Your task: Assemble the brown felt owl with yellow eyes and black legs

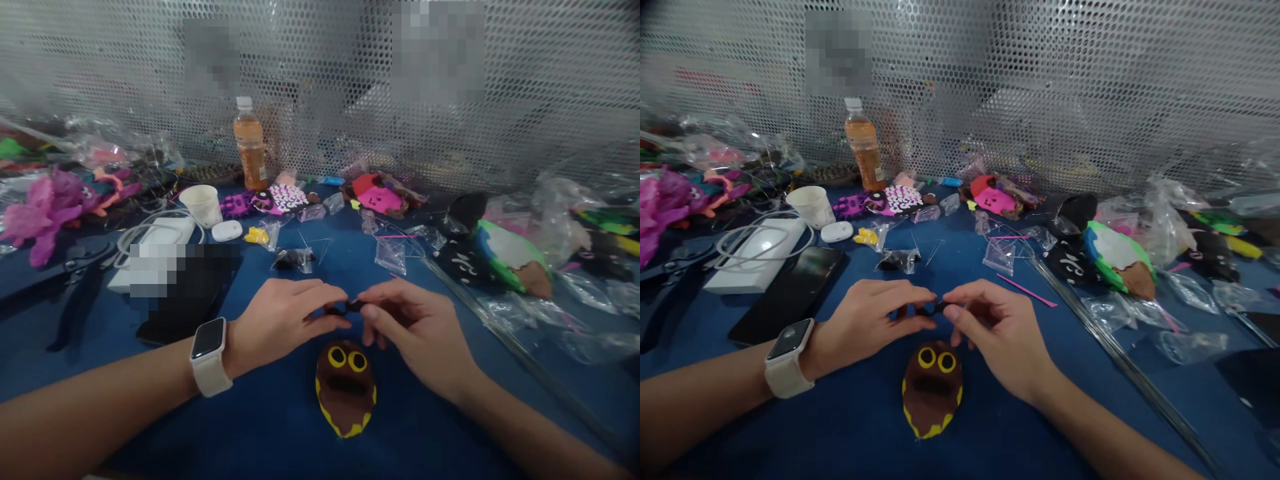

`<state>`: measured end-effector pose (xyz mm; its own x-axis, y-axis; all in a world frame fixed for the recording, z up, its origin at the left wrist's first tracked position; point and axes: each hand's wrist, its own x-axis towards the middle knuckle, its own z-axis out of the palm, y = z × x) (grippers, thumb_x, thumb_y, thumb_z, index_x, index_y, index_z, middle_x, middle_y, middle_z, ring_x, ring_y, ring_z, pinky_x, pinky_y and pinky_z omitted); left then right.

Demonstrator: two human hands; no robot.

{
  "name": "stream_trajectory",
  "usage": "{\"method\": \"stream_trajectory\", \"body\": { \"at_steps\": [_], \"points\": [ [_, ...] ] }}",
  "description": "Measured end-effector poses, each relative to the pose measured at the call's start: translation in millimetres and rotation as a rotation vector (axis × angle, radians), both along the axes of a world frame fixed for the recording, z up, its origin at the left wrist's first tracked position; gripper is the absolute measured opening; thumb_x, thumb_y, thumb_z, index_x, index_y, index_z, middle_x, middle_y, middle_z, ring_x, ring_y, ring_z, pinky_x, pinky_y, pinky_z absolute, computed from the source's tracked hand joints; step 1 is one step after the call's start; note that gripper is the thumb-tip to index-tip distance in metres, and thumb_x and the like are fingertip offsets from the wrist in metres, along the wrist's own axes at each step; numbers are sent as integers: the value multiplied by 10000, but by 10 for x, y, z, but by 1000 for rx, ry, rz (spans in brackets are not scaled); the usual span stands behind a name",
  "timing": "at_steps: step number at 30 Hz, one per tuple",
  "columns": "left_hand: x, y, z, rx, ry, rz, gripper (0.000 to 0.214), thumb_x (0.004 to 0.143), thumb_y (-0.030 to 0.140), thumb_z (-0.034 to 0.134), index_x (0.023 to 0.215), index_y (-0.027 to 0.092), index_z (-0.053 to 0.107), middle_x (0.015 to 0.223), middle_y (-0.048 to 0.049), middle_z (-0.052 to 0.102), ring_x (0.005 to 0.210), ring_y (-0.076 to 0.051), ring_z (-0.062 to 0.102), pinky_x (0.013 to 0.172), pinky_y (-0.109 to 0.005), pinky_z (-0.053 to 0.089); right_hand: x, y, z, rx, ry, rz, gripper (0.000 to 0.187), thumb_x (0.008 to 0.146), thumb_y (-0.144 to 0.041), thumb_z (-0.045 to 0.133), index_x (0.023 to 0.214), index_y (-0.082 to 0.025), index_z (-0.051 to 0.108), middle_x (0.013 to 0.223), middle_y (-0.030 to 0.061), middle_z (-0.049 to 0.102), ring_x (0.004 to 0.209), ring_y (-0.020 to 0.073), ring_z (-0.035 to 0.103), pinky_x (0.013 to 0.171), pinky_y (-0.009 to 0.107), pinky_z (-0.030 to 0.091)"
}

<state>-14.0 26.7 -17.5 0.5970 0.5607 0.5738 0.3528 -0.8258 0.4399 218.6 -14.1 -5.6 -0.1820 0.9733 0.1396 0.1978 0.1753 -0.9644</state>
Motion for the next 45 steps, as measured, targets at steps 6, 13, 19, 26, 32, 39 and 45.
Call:
{"method": "stream_trajectory", "body": {
  "at_steps": [6, 13, 19, 26, 32, 39, 45],
  "points": [
    [27, -21, -8, -75, -63, -40, 230, 963, 279, 763, 1163, 198, 683, 1040, 16, 794, 820, -105, 740, 766, -182, 560, -50, -41, -61, 81, -51, 30, 78, 915, -290, 787, 992, -299, 796, 930, 15, 776, 682, 133, 746, 567, 225, 585],
    [-16, -25, 14, 111, -48, -122, 102, 1027, 270, 679, 1105, 208, 655, 1015, 22, 787, 826, -108, 744, 746, -205, 549, -82, -15, -26, 13, -23, 59, 105, 902, -353, 803, 956, -277, 755, 1094, 26, 729, 750, 120, 698, 573, 222, 573],
    [-31, -27, 74, 361, 8, -196, 125, 1064, 250, 614, 1149, 159, 625, 959, 3, 788, 734, -106, 706, 602, -261, 489, -76, -36, 2, -9, -47, 127, 253, 884, -326, 827, 1130, -314, 771, 989, 5, 801, 800, 143, 742, 665, 229, 595],
    [-53, -29, 206, 560, 139, -186, 194, 1072, 242, 575, 927, 143, 657, 650, 28, 633, 543, -120, 511, 495, -321, 351, -120, -54, 85, 85, -84, 202, 67, 899, -239, 797, 835, -248, 815, 817, -4, 790, 728, 122, 714, 671, 216, 560],
    [-27, -94, 253, 669, 62, -223, 297, 1013, 181, 597, 723, 181, 657, 590, 33, 580, 508, -131, 422, 464, -336, 279, -102, -91, 70, -12, 31, 263, 90, 833, -220, 862, 869, -246, 783, 991, 29, 801, 970, 193, 746, 877, 308, 581],
    [3, -145, 238, 653, 15, -238, 93, 941, 176, 671, 893, 145, 745, 693, 17, 656, 517, -133, 432, 453, -332, 273, -52, -115, 91, -132, 58, 240, 327, 707, -107, 921, 866, -240, 668, 867, -24, 725, 786, 132, 666, 717, 250, 525],
    [-31, -124, 254, 586, 66, -218, 228, 1049, 184, 557, 952, 119, 751, 759, -8, 729, 557, -134, 552, 477, -329, 346, -43, -50, 14, -174, 203, 239, 349, 705, -164, 942, 842, -235, 629, 802, -27, 718, 709, 126, 652, 640, 240, 524]
  ]
}}
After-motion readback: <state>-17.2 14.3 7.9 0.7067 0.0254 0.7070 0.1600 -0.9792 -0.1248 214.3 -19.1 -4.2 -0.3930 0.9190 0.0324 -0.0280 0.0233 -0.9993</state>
